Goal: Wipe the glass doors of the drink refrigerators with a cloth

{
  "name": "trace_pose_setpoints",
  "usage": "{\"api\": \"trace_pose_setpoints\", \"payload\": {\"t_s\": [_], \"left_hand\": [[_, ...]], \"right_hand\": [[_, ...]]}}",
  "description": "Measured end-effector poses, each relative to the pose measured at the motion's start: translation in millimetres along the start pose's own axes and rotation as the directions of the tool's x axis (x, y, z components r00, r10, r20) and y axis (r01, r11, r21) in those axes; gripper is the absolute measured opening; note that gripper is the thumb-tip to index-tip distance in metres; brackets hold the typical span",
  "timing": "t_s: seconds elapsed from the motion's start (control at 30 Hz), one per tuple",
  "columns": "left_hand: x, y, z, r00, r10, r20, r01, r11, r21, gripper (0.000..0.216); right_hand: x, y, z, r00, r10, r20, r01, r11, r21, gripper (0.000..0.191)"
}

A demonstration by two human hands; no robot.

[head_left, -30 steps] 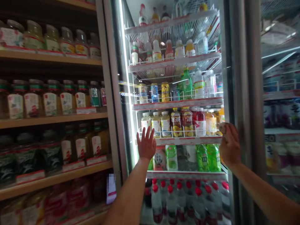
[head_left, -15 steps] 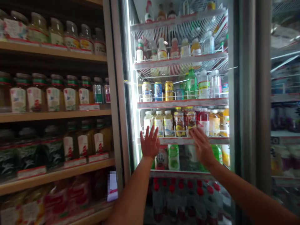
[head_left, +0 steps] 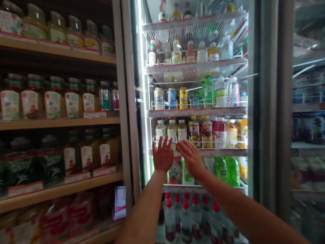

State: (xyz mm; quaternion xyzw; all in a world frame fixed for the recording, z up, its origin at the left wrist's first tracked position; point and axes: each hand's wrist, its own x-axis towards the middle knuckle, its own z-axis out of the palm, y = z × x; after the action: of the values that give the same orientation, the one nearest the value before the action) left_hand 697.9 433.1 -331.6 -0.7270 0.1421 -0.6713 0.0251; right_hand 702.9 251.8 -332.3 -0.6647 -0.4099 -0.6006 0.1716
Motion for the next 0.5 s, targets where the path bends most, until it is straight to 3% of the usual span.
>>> {"api": "trace_pose_setpoints", "payload": {"t_s": [0.1,0.23,0.37,0.43,0.5], "left_hand": [[-1,-3,1,1.000,0.003,-0.005,-0.003,0.999,-0.034,0.051],[1,-6,-2,1.000,-0.009,0.006,0.009,0.996,-0.084,0.050],[1,5,-17,0.995,-0.085,0.050,0.095,0.964,-0.247,0.053],[-1,17,-26,0.982,-0.171,0.077,0.187,0.897,-0.400,0.055],[-2,28,-33,0.953,-0.284,0.107,0.297,0.797,-0.526,0.055]], "right_hand": [[-13,-17,15,0.999,0.032,0.032,-0.034,0.998,0.051,0.068],[7,-27,26,0.984,0.180,-0.015,-0.174,0.965,0.196,0.064],[28,-44,29,0.899,0.432,-0.067,-0.361,0.821,0.442,0.050],[32,-56,27,0.852,0.523,0.015,-0.443,0.705,0.554,0.043],[32,-63,20,0.854,0.495,0.159,-0.478,0.628,0.614,0.041]]}}
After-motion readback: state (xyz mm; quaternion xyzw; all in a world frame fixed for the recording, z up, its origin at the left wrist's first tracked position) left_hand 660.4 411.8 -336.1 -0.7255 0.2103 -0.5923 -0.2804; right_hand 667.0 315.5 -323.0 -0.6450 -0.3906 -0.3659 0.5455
